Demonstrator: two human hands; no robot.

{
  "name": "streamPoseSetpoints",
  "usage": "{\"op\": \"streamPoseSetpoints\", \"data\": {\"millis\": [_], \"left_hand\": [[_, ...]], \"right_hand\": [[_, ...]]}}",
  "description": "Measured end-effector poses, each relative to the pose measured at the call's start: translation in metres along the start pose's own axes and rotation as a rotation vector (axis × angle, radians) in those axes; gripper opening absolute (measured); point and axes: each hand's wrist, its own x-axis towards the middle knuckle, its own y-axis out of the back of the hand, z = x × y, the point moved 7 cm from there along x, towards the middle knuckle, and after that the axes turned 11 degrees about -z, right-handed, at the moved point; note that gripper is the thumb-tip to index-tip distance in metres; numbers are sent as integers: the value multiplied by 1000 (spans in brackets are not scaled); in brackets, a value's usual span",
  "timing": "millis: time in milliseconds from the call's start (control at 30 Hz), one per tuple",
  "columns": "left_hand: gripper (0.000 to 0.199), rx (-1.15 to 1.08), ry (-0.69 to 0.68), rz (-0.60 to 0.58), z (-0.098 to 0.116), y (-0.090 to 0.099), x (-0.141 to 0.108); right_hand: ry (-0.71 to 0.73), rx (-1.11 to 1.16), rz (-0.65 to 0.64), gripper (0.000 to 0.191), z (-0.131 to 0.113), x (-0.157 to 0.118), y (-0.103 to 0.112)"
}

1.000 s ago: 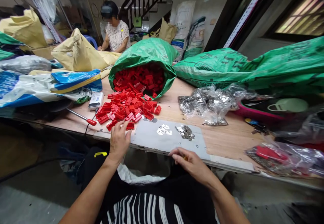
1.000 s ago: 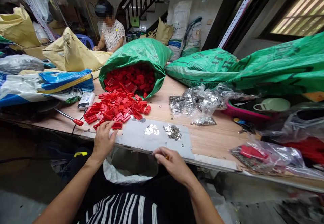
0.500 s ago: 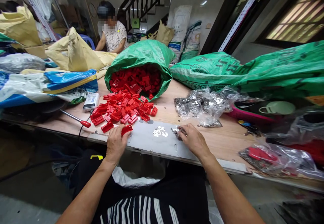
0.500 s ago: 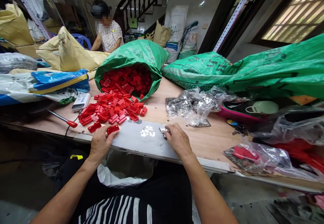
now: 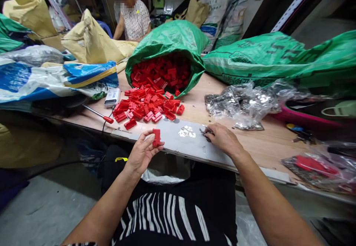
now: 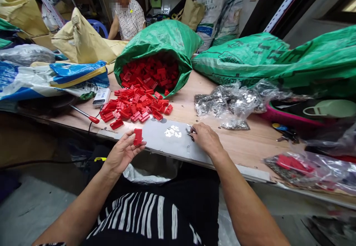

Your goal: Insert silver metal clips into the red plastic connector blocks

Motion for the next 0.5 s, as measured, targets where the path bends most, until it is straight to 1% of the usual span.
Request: {"op": "streamPoseSetpoints", "data": {"millis": [100, 200, 267, 400, 500], "left_hand": [[39, -48, -11, 20, 2, 2, -1], [39, -80, -7, -29, 0, -3, -3], [37, -99, 20, -62, -5, -7, -5], [32, -112, 76, -89, -18, -14, -10], [31, -99, 113, -110, -27, -19, -13]], "right_hand": [[17, 22, -20, 10, -2, 0, 2], [38, 61, -29, 10, -4, -1, 7], [43, 97, -18, 11, -4, -3, 10], [85, 141, 59, 10, -8, -6, 14], [142, 155, 139, 11, -16, -12, 11]]}}
